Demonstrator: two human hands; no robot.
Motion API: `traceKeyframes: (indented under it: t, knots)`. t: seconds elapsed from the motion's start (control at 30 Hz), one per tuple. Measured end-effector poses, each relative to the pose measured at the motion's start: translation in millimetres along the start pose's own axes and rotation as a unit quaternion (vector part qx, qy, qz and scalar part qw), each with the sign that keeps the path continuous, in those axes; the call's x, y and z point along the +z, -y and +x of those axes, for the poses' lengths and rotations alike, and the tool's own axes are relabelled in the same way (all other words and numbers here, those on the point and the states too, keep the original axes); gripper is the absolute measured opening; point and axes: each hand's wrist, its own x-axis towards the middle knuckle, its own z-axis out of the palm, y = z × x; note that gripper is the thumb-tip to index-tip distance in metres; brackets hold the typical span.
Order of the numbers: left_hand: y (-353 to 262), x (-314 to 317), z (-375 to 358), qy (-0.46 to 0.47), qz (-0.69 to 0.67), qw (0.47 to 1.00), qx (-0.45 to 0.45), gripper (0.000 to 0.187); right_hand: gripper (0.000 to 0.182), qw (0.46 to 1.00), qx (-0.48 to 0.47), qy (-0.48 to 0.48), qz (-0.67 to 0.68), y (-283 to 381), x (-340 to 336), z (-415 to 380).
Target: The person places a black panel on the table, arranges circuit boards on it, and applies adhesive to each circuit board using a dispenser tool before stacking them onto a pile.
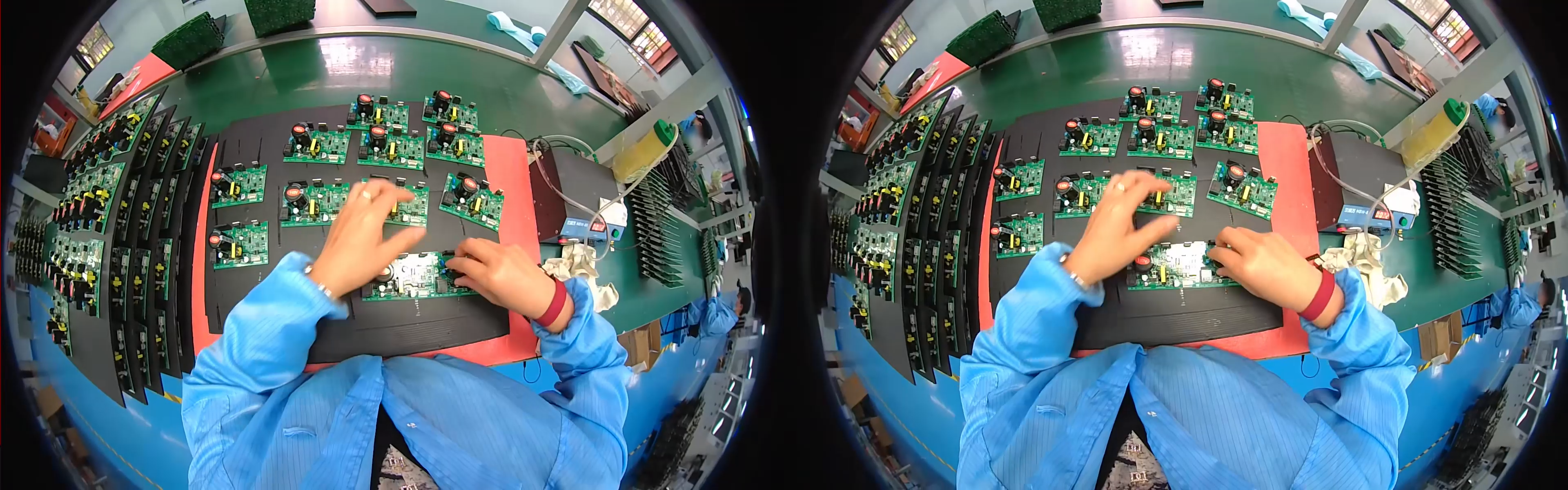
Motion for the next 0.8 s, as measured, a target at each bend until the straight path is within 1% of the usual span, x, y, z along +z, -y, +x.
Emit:
traceKeyframes:
  t: [0.07, 0.1, 0.2, 0.23, 0.27, 0.3, 0.33, 0.37, 0.4, 0.43, 0.47, 0.5, 0.53, 0.57, 0.6, 0.63, 0.67, 0.7, 0.73, 0.8]
  knots:
    - [-12.7, -12.8, -24.9, 0.022, 0.053, 0.998, -0.003, 0.055, 0.028, 0.999, -0.003, -0.027, -0.024, 8.9, 1.0, -4.4]
    - [-12.4, -14.0, -37.5, 0.015, 0.119, 0.993, -0.001, 0.062, 0.027, 0.998, -0.005, -0.041, -0.037, 14.4, -0.1, -6.5]
    - [-12.3, -16.8, -63.6, 0.101, 0.12, 0.987, -0.04, 0.061, 0.026, 0.994, -0.032, -0.078, -0.075, 28.3, 1.3, -10.8]
    - [-9.1, -10.3, -68.9, 0.098, 0.087, 0.99, -0.058, 0.057, 0.026, 0.991, -0.045, -0.091, -0.087, 31.6, 4.9, -12.7]
    - [-7.1, -8.0, -71.9, 0.077, 0.041, 0.995, -0.055, 0.057, 0.027, 0.988, -0.057, -0.105, -0.1, 34.0, 8.3, -14.6]
    - [-5.4, -6.7, -74.3, 0.057, -0.005, 0.997, -0.052, 0.056, 0.035, 0.99, -0.061, -0.086, -0.095, 35.0, 10.1, -17.7]
    - [-3.8, -5.3, -76.7, 0.037, -0.051, 0.997, -0.047, 0.055, 0.038, 0.991, -0.04, -0.094, -0.084, 35.9, 10.1, -17.1]
    - [-5.8, -0.1, -80.9, 0.015, -0.084, 0.993, -0.077, 0.056, 0.042, 0.992, -0.017, -0.103, -0.073, 38.1, 8.7, -14.8]
    - [-10.4, -0.3, -83.3, 0.025, -0.115, 0.988, -0.102, 0.056, 0.045, 0.992, 0.005, -0.109, -0.06, 40.6, 6.5, -12.3]
    - [-16.6, -3.0, -85.4, 0.034, -0.146, 0.981, -0.127, 0.056, 0.057, 0.994, 0.051, -0.099, 0.013, 41.2, -1.5, -5.7]
    - [-21.1, -4.5, -88.0, 0.042, -0.175, 0.972, -0.151, 0.056, 0.058, 0.994, 0.056, -0.075, 0.057, 38.0, -0.7, -5.8]
    - [-23.5, -1.1, -91.9, 0.01, -0.187, 0.977, -0.106, 0.055, 0.059, 0.992, 0.056, -0.051, 0.1, 30.8, 0.4, -6.3]
    - [-31.4, -5.0, -94.7, 0.015, -0.186, 0.976, -0.111, 0.054, 0.06, 0.988, 0.05, -0.026, 0.144, 24.0, 0.5, -4.9]
    - [-34.1, -5.7, -96.7, 0.011, -0.211, 0.973, -0.091, 0.054, 0.064, 0.987, 0.072, 0.035, 0.14, 20.3, -2.2, -5.5]
    - [-35.1, -7.4, -98.5, 0.006, -0.235, 0.969, -0.072, 0.053, 0.06, 0.988, 0.06, 0.048, 0.136, 22.4, -4.8, -3.7]
    - [-33.1, -9.0, -102.0, -0.001, -0.249, 0.967, -0.052, 0.055, 0.058, 0.985, 0.043, 0.031, 0.163, 26.8, -6.3, -1.3]
    - [-33.8, -13.9, -106.5, 0.024, -0.291, 0.953, -0.074, 0.056, 0.056, 0.981, 0.027, 0.015, 0.191, 32.3, -7.7, 0.3]
    - [-36.8, -20.0, -109.9, 0.05, -0.334, 0.936, -0.094, 0.057, 0.054, 0.978, 0.036, 0.02, 0.202, 38.8, -10.2, 1.8]
    - [-40.8, -26.6, -111.6, 0.077, -0.376, 0.917, -0.111, 0.058, 0.057, 0.98, 0.037, 0.044, 0.191, 42.7, -11.8, 2.1]
    - [-52.2, -39.1, -113.8, 0.096, -0.315, 0.942, -0.071, 0.057, 0.061, 0.967, 0.024, 0.086, 0.24, 47.9, -11.3, 5.9]
